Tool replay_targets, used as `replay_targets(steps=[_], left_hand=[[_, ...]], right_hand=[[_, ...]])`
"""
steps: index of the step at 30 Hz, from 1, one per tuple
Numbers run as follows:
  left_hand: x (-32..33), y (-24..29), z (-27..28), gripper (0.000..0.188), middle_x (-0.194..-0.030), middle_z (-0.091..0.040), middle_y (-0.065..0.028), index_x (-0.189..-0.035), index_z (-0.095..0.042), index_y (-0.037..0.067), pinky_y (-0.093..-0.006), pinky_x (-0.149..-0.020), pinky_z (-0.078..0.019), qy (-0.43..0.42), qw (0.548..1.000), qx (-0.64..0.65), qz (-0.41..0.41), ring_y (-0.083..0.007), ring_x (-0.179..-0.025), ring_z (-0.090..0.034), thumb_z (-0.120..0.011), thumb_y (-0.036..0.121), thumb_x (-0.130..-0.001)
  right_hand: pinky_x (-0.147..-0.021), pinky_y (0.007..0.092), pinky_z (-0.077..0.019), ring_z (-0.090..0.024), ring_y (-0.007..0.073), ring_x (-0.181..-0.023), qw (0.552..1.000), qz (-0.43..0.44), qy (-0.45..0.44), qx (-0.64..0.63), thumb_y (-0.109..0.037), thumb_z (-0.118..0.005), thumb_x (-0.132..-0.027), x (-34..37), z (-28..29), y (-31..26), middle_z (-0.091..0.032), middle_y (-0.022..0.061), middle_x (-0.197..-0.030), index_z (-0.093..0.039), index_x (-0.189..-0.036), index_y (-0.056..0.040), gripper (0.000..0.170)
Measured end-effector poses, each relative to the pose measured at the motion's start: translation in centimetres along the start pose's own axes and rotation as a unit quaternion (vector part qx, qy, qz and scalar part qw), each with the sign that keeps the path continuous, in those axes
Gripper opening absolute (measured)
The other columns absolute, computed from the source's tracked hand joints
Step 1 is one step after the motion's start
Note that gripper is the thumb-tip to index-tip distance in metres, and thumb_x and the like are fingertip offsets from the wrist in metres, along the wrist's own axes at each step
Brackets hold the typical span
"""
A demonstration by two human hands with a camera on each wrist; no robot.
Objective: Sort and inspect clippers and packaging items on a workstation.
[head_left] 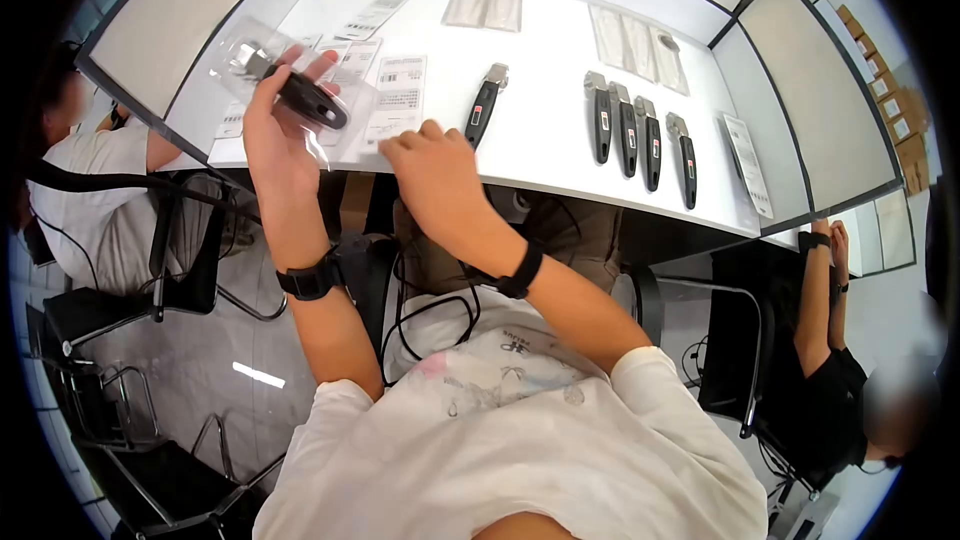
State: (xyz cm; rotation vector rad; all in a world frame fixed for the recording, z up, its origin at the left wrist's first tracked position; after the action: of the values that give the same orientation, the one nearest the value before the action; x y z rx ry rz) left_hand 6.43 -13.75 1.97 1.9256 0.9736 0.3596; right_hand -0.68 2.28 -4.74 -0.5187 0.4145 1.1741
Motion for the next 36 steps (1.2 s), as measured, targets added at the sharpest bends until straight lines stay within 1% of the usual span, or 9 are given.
replay_targets(steps=[8,10,12,18,22,27,31,32,36], left_hand=[[3.8,-0.8,-6.5,0.06,-0.107,-0.07,-0.0158,-0.146,-0.046,-0.002,-0.0212,-0.049,-0.0476,-0.209,0.961,-0.171,0.058,-0.0112,-0.069,-0.064,-0.062,0.015,-0.091],[4.6,-2.1,-8.1,0.059,-0.108,-0.07,-0.0166,-0.145,-0.047,-0.003,-0.0209,-0.046,-0.0459,-0.278,0.933,-0.197,0.113,-0.0116,-0.069,-0.064,-0.062,0.016,-0.091],[4.9,-5.0,-9.4,0.055,-0.123,-0.065,-0.0194,-0.144,-0.047,-0.002,-0.0186,-0.037,-0.0369,-0.296,0.933,-0.163,0.127,-0.0137,-0.073,-0.07,-0.06,0.014,-0.093],[8.6,-7.1,-12.2,0.049,-0.121,-0.06,-0.0239,-0.135,-0.05,-0.004,-0.0173,-0.052,-0.0535,-0.284,0.898,0.057,0.331,-0.0238,-0.083,-0.075,-0.058,0.012,-0.09],[9.8,-8.4,-13.2,0.051,-0.136,-0.051,-0.037,-0.134,-0.046,-0.009,-0.0152,-0.044,-0.0526,-0.356,0.812,0.162,0.433,-0.0254,-0.081,-0.076,-0.056,0.011,-0.088],[10.9,-8.5,-12.8,0.047,-0.125,-0.06,-0.0275,-0.13,-0.052,-0.012,-0.0262,-0.07,-0.0589,-0.315,0.887,0.045,0.335,-0.0237,-0.078,-0.074,-0.059,0.014,-0.091],[9.3,-9.6,-12.9,0.043,-0.11,-0.068,-0.0167,-0.134,-0.051,-0.01,-0.0344,-0.073,-0.0619,-0.357,0.888,-0.05,0.285,-0.0298,-0.083,-0.075,-0.058,0.006,-0.094],[9.6,-10.4,-13.3,0.043,-0.101,-0.071,-0.0136,-0.136,-0.051,-0.007,-0.0248,-0.057,-0.0564,-0.333,0.911,-0.036,0.243,-0.0253,-0.083,-0.076,-0.056,0.006,-0.096],[9.6,-10.9,-13.2,0.05,-0.123,-0.062,-0.019,-0.138,-0.048,-0.008,-0.0281,-0.068,-0.0602,-0.352,0.903,-0.114,0.219,-0.0297,-0.082,-0.075,-0.062,0.01,-0.093]], right_hand=[[-0.074,0.0315,-0.0535,-0.064,0.0225,-0.088,0.864,-0.164,0.457,-0.131,-0.007,-0.057,-0.099,0.5,17.0,9.2,-0.067,0.0098,-0.098,-0.066,-0.11,-0.0031,0.015],[-0.072,0.0263,-0.0486,-0.058,0.0143,-0.081,0.873,-0.147,0.452,-0.111,-0.016,-0.051,-0.105,2.3,19.3,12.5,-0.063,0.0057,-0.093,-0.063,-0.11,-0.0034,0.018],[-0.067,0.0241,-0.0405,-0.045,0.007,-0.073,0.812,-0.18,0.426,-0.355,-0.014,-0.048,-0.106,3.9,20.1,14.2,-0.053,-0.0011,-0.085,-0.057,-0.105,-0.0052,0.013],[-0.074,0.0286,-0.0422,-0.049,0.0123,-0.08,0.725,-0.172,0.398,-0.535,-0.007,-0.043,-0.104,7.7,19.7,16.6,-0.049,0.002,-0.089,-0.051,-0.1,-0.0051,0.009],[-0.082,0.0321,-0.0466,-0.058,0.0197,-0.094,0.7,-0.128,0.392,-0.584,-0.004,-0.042,-0.102,8.0,18.3,17.3,-0.052,0.0067,-0.102,-0.05,-0.106,-0.006,0.009],[-0.099,0.0411,-0.0512,-0.063,0.0322,-0.121,0.711,-0.172,0.321,-0.602,-0.013,-0.037,-0.104,7.2,18.4,16.5,-0.054,0.019,-0.13,-0.047,-0.13,-0.0026,0.03],[-0.088,0.035,-0.0577,-0.068,0.025,-0.108,0.702,-0.329,0.153,-0.613,-0.018,-0.057,-0.1,7.6,17.0,16.7,-0.064,0.017,-0.121,-0.05,-0.131,0.0078,0.041],[-0.084,0.0324,-0.0587,-0.069,0.0221,-0.103,0.716,-0.36,0.092,-0.591,-0.014,-0.065,-0.096,7.7,16.7,16.2,-0.065,0.0168,-0.119,-0.052,-0.129,0.009,0.043],[-0.075,0.0304,-0.0598,-0.071,0.0184,-0.085,0.791,-0.365,0.088,-0.483,-0.005,-0.076,-0.087,8.4,16.9,18.1,-0.072,0.0167,-0.102,-0.061,-0.114,0.0091,0.034]])
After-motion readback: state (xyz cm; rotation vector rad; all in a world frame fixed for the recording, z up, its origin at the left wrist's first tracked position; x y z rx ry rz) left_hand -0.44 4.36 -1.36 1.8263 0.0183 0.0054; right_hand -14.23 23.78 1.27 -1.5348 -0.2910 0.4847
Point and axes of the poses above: each hand's wrist, its own x-axis away from the middle knuckle, its own z-axis out of the back of the hand, y = z × x, the point moved 2 cm from there along -x, towards the middle knuckle
